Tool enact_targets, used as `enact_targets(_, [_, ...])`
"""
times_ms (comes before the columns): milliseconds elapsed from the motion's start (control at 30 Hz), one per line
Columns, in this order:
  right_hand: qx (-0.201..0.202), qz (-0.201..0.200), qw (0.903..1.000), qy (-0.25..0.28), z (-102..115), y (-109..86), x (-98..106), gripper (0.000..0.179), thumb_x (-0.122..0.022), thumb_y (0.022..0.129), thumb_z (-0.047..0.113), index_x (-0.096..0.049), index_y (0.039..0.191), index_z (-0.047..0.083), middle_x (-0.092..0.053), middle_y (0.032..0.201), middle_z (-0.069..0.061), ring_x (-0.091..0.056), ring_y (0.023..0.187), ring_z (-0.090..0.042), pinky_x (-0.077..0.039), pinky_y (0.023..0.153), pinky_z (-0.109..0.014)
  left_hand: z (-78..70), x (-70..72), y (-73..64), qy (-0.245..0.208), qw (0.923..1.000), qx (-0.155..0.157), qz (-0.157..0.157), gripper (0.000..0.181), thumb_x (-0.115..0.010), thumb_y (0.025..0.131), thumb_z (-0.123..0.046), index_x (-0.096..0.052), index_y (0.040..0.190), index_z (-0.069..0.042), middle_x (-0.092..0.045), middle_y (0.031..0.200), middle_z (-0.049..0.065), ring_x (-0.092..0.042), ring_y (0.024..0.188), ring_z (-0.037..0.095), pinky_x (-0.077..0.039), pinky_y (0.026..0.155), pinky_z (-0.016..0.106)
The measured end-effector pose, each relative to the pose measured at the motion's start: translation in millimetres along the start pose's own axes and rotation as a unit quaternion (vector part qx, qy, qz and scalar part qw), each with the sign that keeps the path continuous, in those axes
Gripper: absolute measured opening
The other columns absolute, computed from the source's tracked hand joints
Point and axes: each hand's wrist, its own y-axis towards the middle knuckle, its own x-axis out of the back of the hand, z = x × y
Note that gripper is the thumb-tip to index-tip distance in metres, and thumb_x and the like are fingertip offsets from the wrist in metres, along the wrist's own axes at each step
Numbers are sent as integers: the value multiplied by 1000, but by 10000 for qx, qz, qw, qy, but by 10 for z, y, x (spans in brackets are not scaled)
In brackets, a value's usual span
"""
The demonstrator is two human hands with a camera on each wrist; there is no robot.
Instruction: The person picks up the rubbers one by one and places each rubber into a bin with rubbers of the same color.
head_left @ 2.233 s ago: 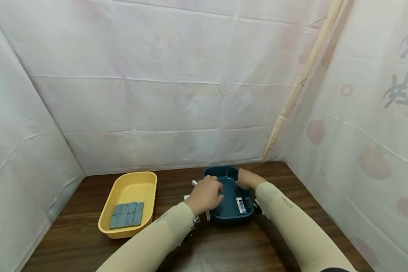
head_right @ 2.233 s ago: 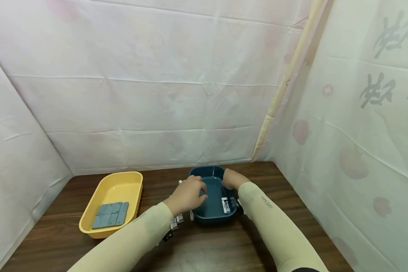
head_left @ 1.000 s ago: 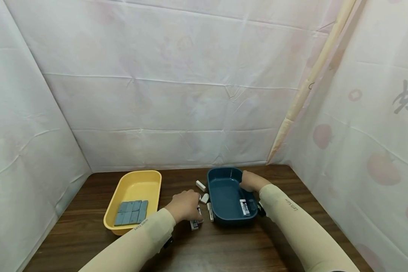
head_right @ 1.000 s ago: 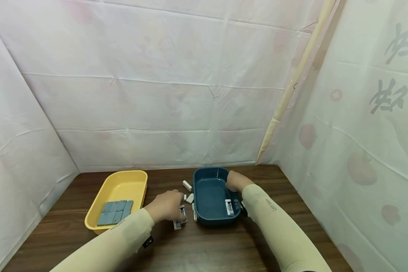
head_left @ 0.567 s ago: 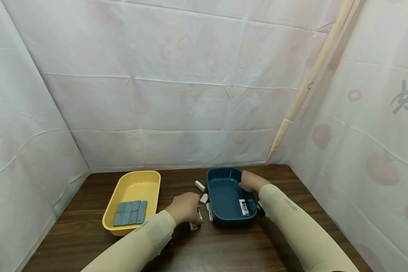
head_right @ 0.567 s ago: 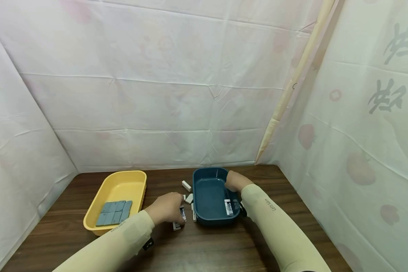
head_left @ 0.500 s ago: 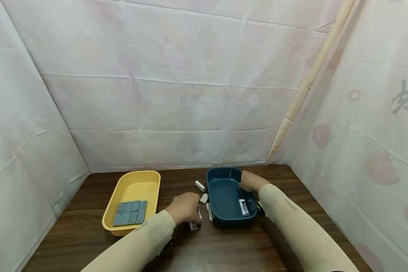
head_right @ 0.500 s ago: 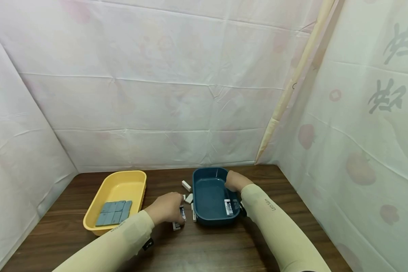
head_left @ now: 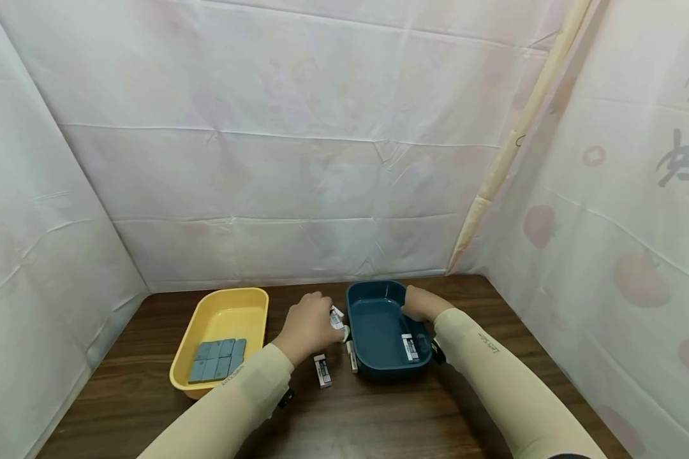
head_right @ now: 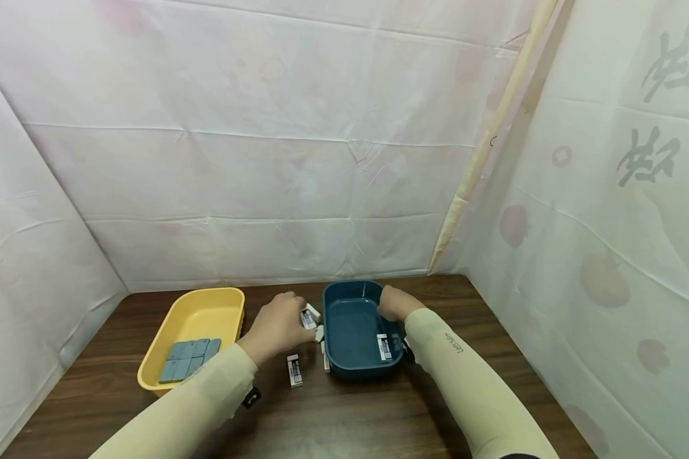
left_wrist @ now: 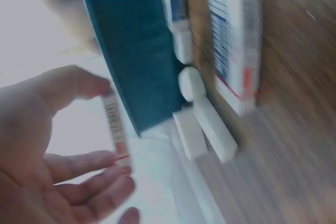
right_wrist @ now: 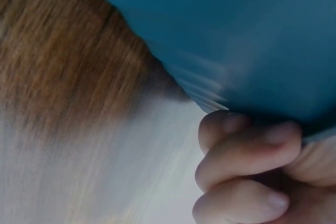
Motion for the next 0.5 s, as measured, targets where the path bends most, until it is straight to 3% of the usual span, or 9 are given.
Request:
enact_targets(100, [-54, 25, 10000, -12, -14, 30, -19, 30, -63, 114, 14, -66, 130, -12, -73, 111, -19, -77, 93, -23, -67, 90, -41, -122, -41, 35, -77, 9988, -378, -303, 47, -95, 87, -41, -81, 116, -6, -73, 111, 8, -63, 96, 22, -59, 80, 46])
enact_targets(200, [-79, 18, 10000, -2, -12, 31, -31, 38, -64, 114, 14, -61, 138, -14, -73, 123, -25, -77, 101, -28, -66, 97, -45, -279, -124, 59, -87, 9961, -785, -387, 52, -94, 89, -44, -83, 123, -6, -76, 115, 8, -66, 100, 22, -60, 84, 46])
enact_targets(300, [-121, -10, 9999, 26, -3, 31, -35, 42, -65, 113, 14, -58, 142, -16, -72, 129, -28, -77, 106, -29, -66, 99, -47, -445, -234, 89, -1, 9945, -1030, -216, 55, -94, 90, -47, -84, 128, -8, -79, 123, 7, -70, 113, 24, -62, 97, 52])
enact_targets(367, [-110, -51, 9999, 53, 9, 8, -26, 37, -65, 113, 13, -62, 136, -15, -75, 123, -26, -78, 102, -29, -67, 95, -46, -543, -316, 120, 105, 9936, -1127, -46, 54, -93, 90, -48, -84, 128, -11, -80, 125, 5, -71, 118, 24, -61, 103, 54])
enact_targets(500, [-111, 6, 9999, 94, -25, 98, -33, 26, -66, 111, 12, -68, 122, -12, -77, 110, -21, -78, 92, -27, -68, 84, -44, -699, -464, 186, 337, 9915, -1222, 288, 42, -95, 88, -48, -86, 113, -17, -81, 112, -2, -71, 110, 19, -58, 98, 49])
